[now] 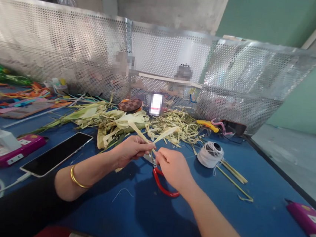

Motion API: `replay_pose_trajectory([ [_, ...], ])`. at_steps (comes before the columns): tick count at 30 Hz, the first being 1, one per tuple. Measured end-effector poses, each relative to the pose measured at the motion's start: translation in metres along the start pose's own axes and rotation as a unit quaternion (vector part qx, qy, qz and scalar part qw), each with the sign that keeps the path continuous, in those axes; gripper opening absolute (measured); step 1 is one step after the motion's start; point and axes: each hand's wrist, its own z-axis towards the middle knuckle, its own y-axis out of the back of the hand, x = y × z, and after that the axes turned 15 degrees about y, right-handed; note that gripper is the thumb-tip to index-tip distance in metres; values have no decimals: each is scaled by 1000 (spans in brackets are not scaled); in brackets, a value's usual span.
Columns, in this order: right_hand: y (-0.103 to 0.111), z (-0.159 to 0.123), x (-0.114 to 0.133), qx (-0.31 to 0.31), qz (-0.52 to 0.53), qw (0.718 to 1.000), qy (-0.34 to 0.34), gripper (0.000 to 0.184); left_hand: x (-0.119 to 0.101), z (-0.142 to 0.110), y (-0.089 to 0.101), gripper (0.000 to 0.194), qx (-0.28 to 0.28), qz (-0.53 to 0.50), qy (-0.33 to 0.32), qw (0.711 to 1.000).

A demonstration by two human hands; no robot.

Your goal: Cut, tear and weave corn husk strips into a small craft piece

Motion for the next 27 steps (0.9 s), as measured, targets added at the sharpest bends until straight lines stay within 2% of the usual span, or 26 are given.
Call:
replay_pose_trajectory([
  [2,5,1,-3,23,97,994,-50,34,-2,-1,1,39,36,-8,10,999],
  [5,9,4,-11,47,216,969,-107,35,-5,-3,2,42,81,-23,17,996],
  [8,5,6,-19,-39,292,947,-126,35,-7,-5,0,38,77,-18,22,997],
  [11,-6,7,-24,-157,373,906,-127,34,-5,-7,-4,41,74,27,35,996],
  [14,-16,7,-25,-211,404,878,-147,32,0,-8,-8,40,84,78,33,993],
  [18,-24,8,-29,-253,353,885,-165,31,3,-7,-10,33,68,116,27,991],
  [21,-20,8,-36,-256,245,923,-150,30,1,-9,-11,29,38,124,29,991],
  [23,-12,7,-39,-308,89,941,-108,29,-1,-12,-13,28,23,125,26,992],
  [25,-3,7,-36,-381,-84,920,-28,38,0,-15,-16,27,23,136,26,990],
  [27,1,6,-27,-334,-161,926,64,28,1,-17,-19,25,35,157,23,987],
])
